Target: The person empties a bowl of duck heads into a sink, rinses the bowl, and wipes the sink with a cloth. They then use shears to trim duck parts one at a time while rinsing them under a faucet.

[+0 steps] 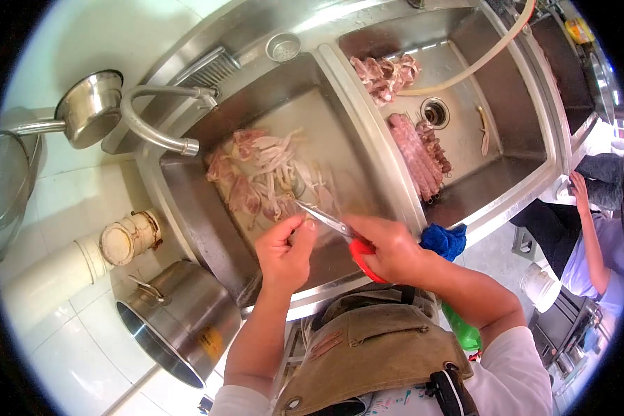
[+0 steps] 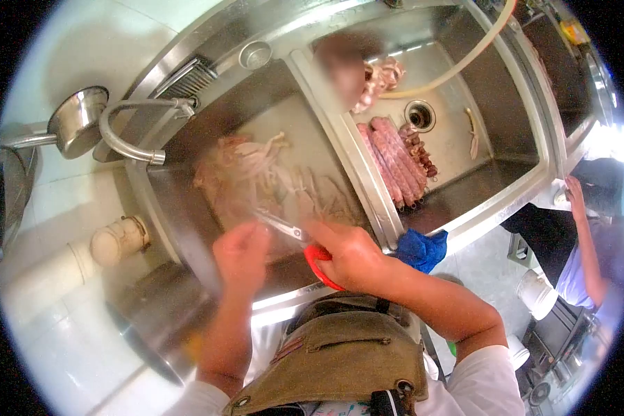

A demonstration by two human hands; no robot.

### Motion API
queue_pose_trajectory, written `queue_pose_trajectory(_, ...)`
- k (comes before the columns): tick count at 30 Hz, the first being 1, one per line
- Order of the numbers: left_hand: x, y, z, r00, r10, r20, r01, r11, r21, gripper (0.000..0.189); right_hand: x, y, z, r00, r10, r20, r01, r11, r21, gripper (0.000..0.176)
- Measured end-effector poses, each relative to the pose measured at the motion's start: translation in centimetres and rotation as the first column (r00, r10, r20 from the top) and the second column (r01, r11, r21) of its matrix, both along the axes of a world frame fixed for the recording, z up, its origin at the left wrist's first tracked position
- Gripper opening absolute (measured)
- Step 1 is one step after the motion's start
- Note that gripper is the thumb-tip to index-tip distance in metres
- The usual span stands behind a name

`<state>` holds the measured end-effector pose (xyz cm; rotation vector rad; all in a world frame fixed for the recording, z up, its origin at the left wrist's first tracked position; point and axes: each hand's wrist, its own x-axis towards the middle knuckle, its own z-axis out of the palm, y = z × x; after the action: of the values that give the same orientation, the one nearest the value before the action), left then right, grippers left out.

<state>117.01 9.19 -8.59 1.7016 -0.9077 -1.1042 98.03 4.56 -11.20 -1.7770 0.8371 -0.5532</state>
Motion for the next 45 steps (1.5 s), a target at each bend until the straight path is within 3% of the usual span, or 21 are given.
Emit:
queue_pose_trajectory(1, 0.2, 0.1, -0.1, 1.0, -0.006, 0.006, 0.006, 1.0, 0.027, 0.014, 0.0, 0.3, -0.1, 1.0, 0.011, 0.023, -0.014, 0.995, 0.101, 0.053)
queue_pose_trajectory(4, 0.3, 0.1, -0.5, 0.906, 0.215, -0.364, -0.165, 0.973, 0.163, 0.014, 0.2, 0.0, 1.3, 0.998, 0.004, 0.07, -0.035, 0.897, 0.442, 0.054)
queue_pose_trajectory(5, 0.4, 0.1, -0.6, 0.903, 0.203, -0.378, -0.155, 0.976, 0.154, 0.014, 0.4, -0.1, 1.7, 0.997, -0.008, 0.08, -0.038, 0.833, 0.552, 0.054)
queue_pose_trajectory(8, 0.6, 0.2, -0.8, 0.908, 0.173, -0.382, -0.132, 0.983, 0.132, 0.013, 0.3, 0.0, 0.6, 1.0, 0.027, 0.013, -0.029, 0.974, 0.224, 0.058)
queue_pose_trajectory(13, 0.8, 0.3, -1.0, 0.907, 0.16, -0.389, -0.12, 0.985, 0.126, 0.014, 0.4, -0.8, 2.2, 0.991, 0.002, -0.132, -0.001, 1.0, 0.003, 0.058)
queue_pose_trajectory(16, 0.5, -0.1, 0.1, 0.957, 0.126, -0.26, -0.101, 0.989, 0.108, 0.014, 0.5, -0.6, 2.1, 0.987, -0.015, -0.163, -0.003, 0.994, -0.111, 0.062)
queue_pose_trajectory(20, 0.4, 0.3, -0.8, 0.987, 0.05, -0.153, -0.067, 0.992, -0.111, 0.015, 0.4, -0.5, 2.4, 0.977, -0.037, -0.211, -0.006, 0.979, -0.202, 0.065)
queue_pose_trajectory(25, 1.0, 0.3, -0.3, 0.999, -0.046, -0.02, 0.044, 0.995, -0.093, 0.014, 0.4, -0.9, 2.8, 0.978, -0.029, -0.208, -0.014, 0.979, -0.204, 0.064)
queue_pose_trajectory(28, 1.1, 0.3, -1.2, 0.994, -0.051, 0.097, 0.074, 0.967, -0.244, 0.012, 0.4, -1.1, 2.9, 0.984, -0.008, -0.178, -0.027, 0.981, -0.191, 0.061)
queue_pose_trajectory(35, 1.1, -0.1, 0.1, 0.978, -0.101, 0.184, 0.129, 0.98, -0.152, 0.008, 0.4, -1.0, 2.9, 0.994, -0.021, -0.111, 0.006, 0.991, -0.137, 0.06)
queue_pose_trajectory(38, 0.8, -0.4, 0.6, 0.971, -0.1, 0.215, 0.137, 0.977, -0.161, 0.008, 0.4, -0.8, 2.4, 0.992, -0.022, -0.121, 0.009, 0.994, -0.11, 0.049)
queue_pose_trajectory(41, 0.5, -0.3, 0.0, 0.979, -0.05, 0.197, 0.086, 0.981, -0.176, 0.008, 0.4, 0.0, 1.1, 0.999, 0.011, -0.032, -0.002, 0.96, 0.279, 0.047)
queue_pose_trajectory(44, 0.5, -0.4, 0.4, 0.971, -0.045, 0.235, 0.074, 0.99, -0.117, 0.008, 0.8, 0.0, 1.8, 0.999, 0.043, 0.003, -0.039, 0.886, 0.463, 0.045)
queue_pose_trajectory(45, 0.6, -0.2, 0.4, 0.977, -0.045, 0.21, 0.061, 0.995, -0.075, 0.008, 0.8, 0.0, 1.8, 0.999, 0.044, -0.005, -0.039, 0.921, 0.389, 0.046)
